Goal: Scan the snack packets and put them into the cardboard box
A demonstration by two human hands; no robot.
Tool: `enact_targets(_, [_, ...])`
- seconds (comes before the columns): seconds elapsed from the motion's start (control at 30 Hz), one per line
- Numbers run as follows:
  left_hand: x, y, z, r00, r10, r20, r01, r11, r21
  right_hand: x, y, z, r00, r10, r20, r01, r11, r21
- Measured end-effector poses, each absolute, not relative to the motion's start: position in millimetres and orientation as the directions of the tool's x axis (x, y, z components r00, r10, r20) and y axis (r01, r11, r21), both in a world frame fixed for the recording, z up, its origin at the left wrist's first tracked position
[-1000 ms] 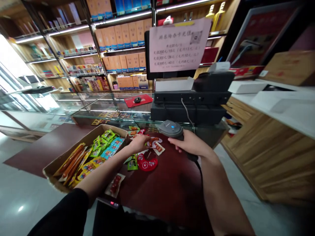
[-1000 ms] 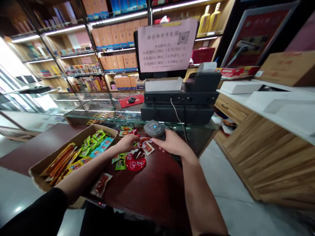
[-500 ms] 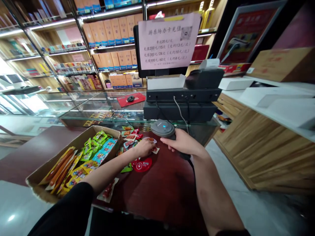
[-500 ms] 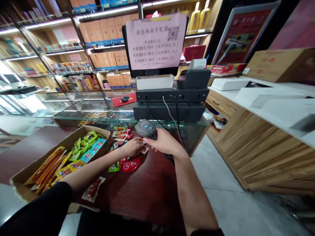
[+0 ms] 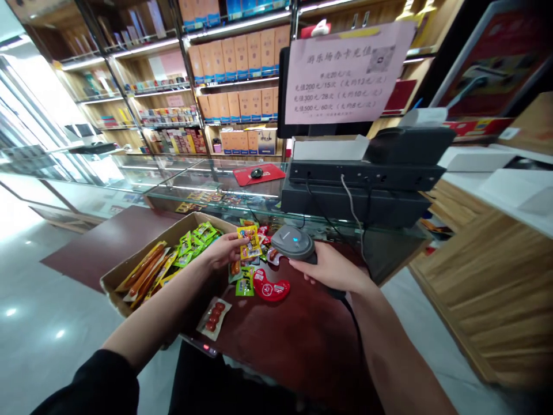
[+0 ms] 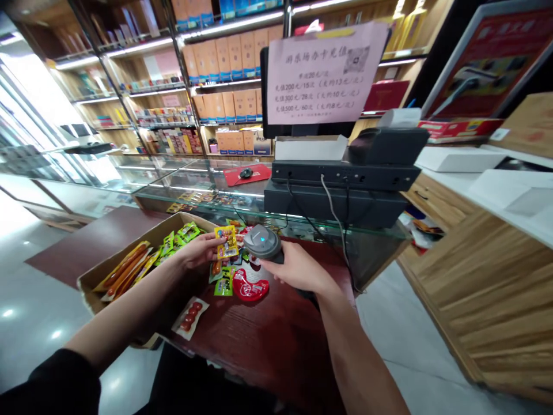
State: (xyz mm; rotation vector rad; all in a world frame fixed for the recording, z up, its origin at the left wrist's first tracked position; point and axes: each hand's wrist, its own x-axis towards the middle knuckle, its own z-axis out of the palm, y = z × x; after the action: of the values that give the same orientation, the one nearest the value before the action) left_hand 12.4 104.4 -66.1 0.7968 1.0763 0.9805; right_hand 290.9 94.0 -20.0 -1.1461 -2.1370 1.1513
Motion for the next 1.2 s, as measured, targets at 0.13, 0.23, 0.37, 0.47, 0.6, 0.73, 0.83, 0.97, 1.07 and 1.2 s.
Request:
enact_targets(0.13, [1,105,-66,0.108,0.957,-0.270,-0.274,0.290,0.917,276,87,-21,-0.607,0.794,0.034,0.429,0.364,-0.826])
enact_targets(0.23, [-8,110,-71,0.065,0.961,-0.270,-0.235,0.278,0.931,270,86,-23,-0.636,0.771,0.033,0.432,0.391,-0.813])
enact_targets(0.37, [-14,115,-81,-0.010,0.968,-0.253,-0.258,0.242,0.936,264,87,-27,-0.653,0.757,0.029,0.433,0.405,-0.806])
enact_targets(0.47, [-8,114,-84,-0.028,0.984,-0.175,-0.288,0.159,0.944,262,89,-29,-0.657,0.752,0.047,0.423,0.420,-0.803])
enact_targets(0.6, [5,109,-81,-0.036,0.993,-0.109,-0.290,0.094,0.952,262,89,-30,-0.659,0.750,0.055,0.425,0.432,-0.796])
enact_targets(0.73, [5,109,-81,-0.048,0.989,-0.143,-0.273,0.125,0.954,263,88,-29,-0.618,0.785,0.045,0.460,0.407,-0.789])
enact_targets(0.83, [2,112,-84,-0.106,0.988,-0.113,-0.260,0.082,0.962,263,89,-29,-0.596,0.803,0.012,0.481,0.368,-0.796])
enact_targets(0.97, [0,114,-88,-0.153,0.985,-0.076,-0.203,0.044,0.978,263,91,-30,-0.571,0.821,0.012,0.487,0.350,-0.800])
enact_targets(1.07, [-2,116,-91,-0.141,0.988,-0.058,-0.151,0.037,0.988,263,91,-31,-0.565,0.825,0.024,0.487,0.357,-0.797])
enact_targets(1.2, [-4,116,-93,-0.161,0.987,-0.018,-0.040,0.012,0.999,263,89,-29,-0.567,0.824,0.017,0.497,0.358,-0.790])
